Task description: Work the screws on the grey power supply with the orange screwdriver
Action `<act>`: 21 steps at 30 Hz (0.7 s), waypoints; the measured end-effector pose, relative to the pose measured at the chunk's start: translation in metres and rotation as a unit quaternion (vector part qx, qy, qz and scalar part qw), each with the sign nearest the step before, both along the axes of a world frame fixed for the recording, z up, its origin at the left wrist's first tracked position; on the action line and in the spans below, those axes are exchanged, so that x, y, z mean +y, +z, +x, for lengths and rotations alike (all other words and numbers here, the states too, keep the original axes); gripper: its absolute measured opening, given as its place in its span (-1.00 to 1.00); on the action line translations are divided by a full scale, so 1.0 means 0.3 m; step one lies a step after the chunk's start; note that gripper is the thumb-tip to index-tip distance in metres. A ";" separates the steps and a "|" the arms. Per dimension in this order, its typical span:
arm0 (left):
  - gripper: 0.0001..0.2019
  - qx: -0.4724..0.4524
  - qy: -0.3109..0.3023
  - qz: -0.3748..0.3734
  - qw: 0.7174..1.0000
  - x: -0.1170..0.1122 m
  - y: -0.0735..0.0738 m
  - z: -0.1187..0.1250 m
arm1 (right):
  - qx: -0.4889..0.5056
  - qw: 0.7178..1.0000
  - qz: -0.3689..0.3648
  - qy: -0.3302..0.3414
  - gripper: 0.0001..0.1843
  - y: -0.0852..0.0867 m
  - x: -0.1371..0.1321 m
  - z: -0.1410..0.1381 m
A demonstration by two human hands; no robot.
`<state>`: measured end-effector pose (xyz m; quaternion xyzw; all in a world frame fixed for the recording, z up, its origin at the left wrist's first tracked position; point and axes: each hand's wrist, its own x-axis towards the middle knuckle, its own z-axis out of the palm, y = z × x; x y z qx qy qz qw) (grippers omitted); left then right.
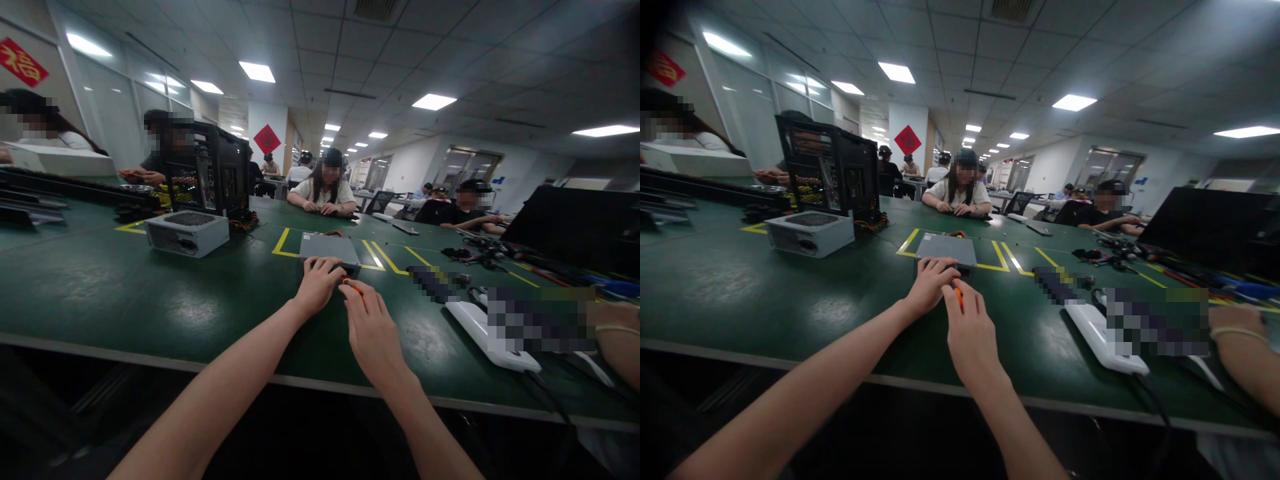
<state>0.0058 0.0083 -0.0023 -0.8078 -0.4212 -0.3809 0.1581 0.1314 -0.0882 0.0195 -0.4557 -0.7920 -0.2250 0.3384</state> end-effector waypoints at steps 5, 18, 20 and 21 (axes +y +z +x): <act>-0.79 -0.010 -0.001 0.009 1.000 0.001 -0.001 0.004 | 0.057 0.996 0.008 -0.073 -0.73 0.001 0.027 0.013; -0.71 -0.024 0.000 -0.011 1.000 0.004 0.002 0.005 | 0.037 0.998 0.010 -0.042 -0.72 -0.020 0.013 0.006; -0.66 -0.031 0.016 -0.010 0.999 0.012 -0.003 0.001 | 0.013 1.000 0.013 -0.021 -0.71 -0.029 0.008 0.007; -0.64 -0.035 0.028 -0.008 0.999 0.017 -0.006 -0.002 | 0.005 1.000 0.014 -0.024 -0.71 -0.033 0.006 0.010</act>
